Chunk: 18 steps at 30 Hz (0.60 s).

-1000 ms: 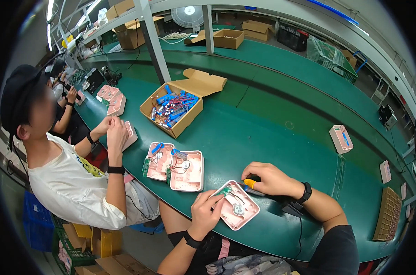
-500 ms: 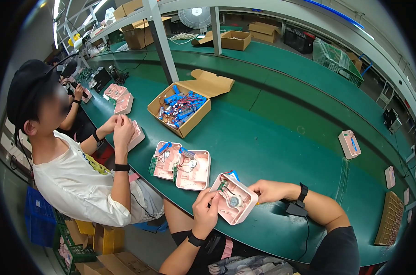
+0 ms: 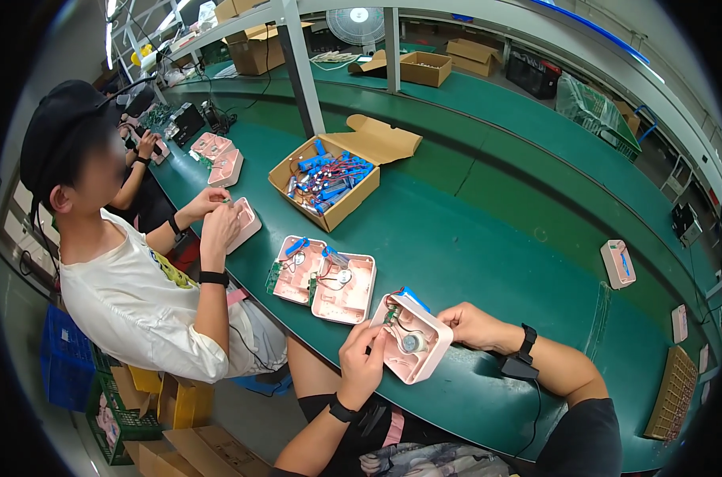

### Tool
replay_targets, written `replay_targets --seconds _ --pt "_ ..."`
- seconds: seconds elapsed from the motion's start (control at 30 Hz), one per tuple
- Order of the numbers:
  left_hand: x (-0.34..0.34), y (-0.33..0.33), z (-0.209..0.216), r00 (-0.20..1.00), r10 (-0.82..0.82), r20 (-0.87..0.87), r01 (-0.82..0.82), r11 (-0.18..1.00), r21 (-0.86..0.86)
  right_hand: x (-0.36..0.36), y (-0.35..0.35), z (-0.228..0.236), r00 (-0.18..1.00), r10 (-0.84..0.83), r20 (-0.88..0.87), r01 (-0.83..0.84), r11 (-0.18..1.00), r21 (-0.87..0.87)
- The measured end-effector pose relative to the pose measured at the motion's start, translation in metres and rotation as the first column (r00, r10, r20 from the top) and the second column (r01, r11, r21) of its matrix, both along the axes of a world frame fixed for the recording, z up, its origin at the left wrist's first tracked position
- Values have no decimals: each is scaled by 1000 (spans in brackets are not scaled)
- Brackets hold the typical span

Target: The person assembles electronic devices by placing circuit boards and batteries into pink plastic housings, connecting wires, and pressing components into place. They set the completed units aside on the green workbench and retrieve more batteries from a cardboard box to repeat the process.

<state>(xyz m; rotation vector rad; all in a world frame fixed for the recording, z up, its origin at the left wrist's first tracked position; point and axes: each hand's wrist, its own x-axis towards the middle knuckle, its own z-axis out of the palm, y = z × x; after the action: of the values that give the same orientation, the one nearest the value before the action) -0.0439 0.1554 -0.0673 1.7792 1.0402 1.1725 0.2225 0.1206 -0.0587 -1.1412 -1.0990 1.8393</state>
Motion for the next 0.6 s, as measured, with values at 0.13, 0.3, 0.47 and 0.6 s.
replay_targets --seconds 0.13,0.3,0.47,0.6 --pt "0 1 0 999 -26 18 26 1000 3 -3 -1 2 1000 4 3 -4 1000 -2" --pt "-2 1 -5 999 -18 41 19 1000 -18 -3 -2 18 921 78 382 -184 951 250" --pt "-3 2 -9 997 7 70 -5 999 -41 17 9 31 797 90 597 -403 816 414" --pt "-2 0 -5 999 3 39 -2 1000 -29 25 13 40 727 152 670 -511 772 379"
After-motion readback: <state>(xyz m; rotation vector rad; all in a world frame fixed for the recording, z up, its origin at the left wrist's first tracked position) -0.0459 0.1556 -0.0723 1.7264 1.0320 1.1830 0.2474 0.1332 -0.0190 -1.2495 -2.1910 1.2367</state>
